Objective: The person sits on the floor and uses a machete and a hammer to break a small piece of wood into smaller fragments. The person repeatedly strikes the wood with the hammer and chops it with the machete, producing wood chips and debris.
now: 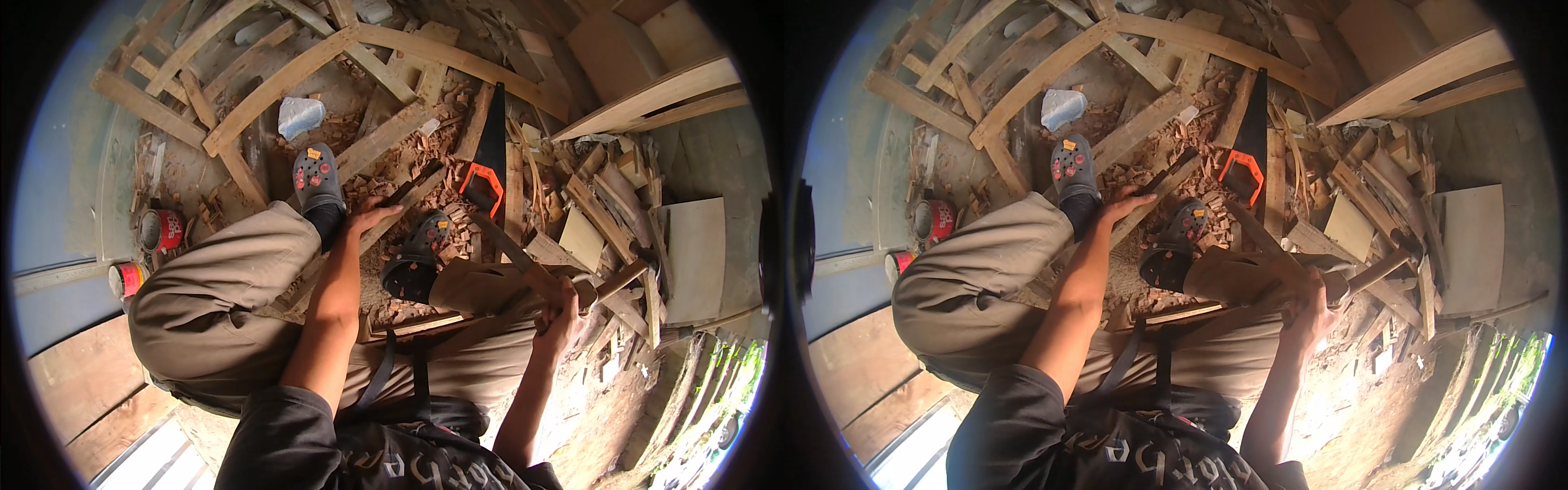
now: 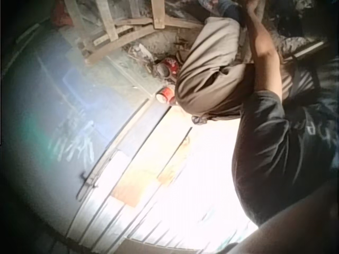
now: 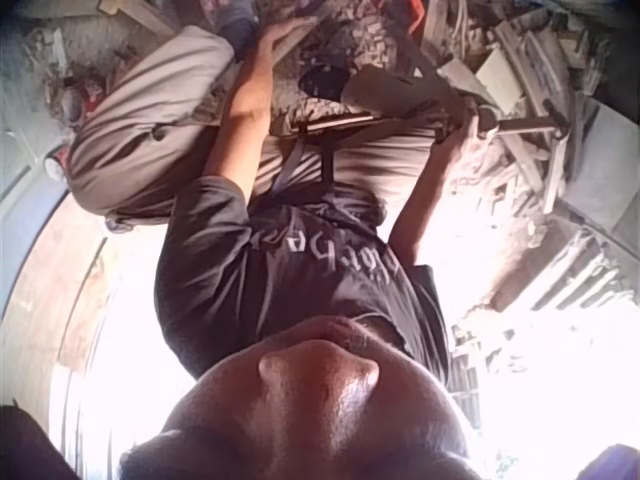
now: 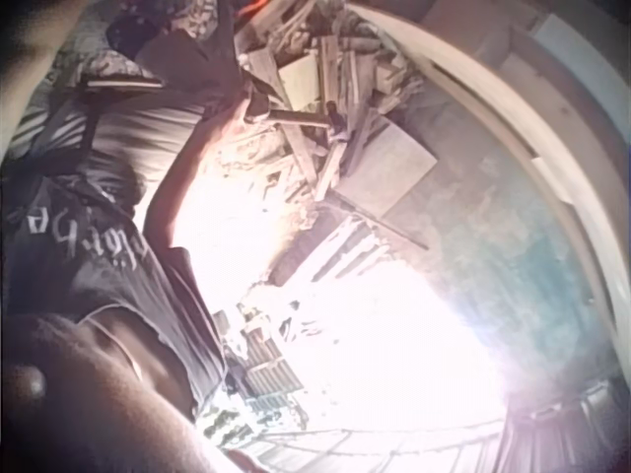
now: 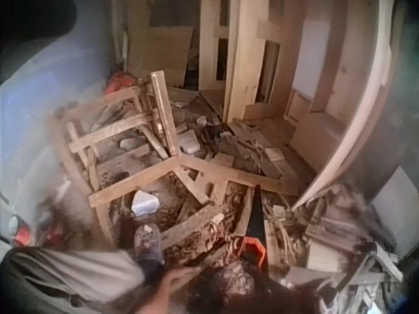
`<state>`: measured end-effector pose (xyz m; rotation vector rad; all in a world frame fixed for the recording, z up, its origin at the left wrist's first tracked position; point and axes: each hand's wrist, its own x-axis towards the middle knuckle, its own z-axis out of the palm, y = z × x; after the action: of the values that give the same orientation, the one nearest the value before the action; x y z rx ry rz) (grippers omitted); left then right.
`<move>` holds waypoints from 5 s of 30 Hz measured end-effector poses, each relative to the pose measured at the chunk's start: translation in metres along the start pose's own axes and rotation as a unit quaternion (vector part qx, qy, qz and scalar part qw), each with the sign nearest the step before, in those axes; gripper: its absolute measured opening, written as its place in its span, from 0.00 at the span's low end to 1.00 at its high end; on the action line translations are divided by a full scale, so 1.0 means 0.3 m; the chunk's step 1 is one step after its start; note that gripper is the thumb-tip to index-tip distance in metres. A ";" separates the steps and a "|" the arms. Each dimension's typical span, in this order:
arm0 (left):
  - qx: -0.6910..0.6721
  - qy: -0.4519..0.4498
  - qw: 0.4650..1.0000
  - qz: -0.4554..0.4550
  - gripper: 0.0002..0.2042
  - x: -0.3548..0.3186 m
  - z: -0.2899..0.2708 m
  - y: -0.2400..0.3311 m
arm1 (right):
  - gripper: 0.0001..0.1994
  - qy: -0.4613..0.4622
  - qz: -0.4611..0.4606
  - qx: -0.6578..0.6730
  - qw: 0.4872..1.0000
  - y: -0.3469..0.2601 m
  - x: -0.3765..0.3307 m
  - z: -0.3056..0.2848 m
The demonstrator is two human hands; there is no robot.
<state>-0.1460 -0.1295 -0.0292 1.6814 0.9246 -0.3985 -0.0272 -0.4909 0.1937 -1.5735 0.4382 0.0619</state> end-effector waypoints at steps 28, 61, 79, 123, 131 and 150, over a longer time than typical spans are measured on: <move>0.251 0.130 0.958 -0.055 0.38 0.034 0.125 0.015 | 0.10 -0.161 0.009 0.054 0.985 -0.024 -0.095 0.305; 0.179 0.215 0.958 0.057 0.33 0.018 0.091 -0.023 | 0.13 -0.327 -0.006 -0.068 0.943 -0.068 -0.110 0.684; 0.231 0.307 0.922 0.053 0.42 0.093 0.221 -0.096 | 0.18 -0.351 -0.122 -0.255 0.893 -0.160 -0.234 0.826; -0.091 0.060 0.924 0.366 0.19 -0.126 -0.147 0.512 | 0.30 -0.317 -0.286 -0.245 0.870 -0.010 -0.089 0.918; -0.103 0.134 0.889 0.425 0.21 -0.170 -0.090 0.561 | 0.31 -0.322 -0.283 -0.230 0.874 -0.045 -0.122 0.890; -0.205 0.117 0.905 0.353 0.06 -0.127 -0.087 0.569 | 0.32 -0.309 -0.264 -0.189 0.894 -0.144 -0.107 0.791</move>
<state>-0.0480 -0.1317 0.1181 1.5568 0.4584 0.4680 0.0108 -0.2533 0.2297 -1.8958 -0.5393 0.2329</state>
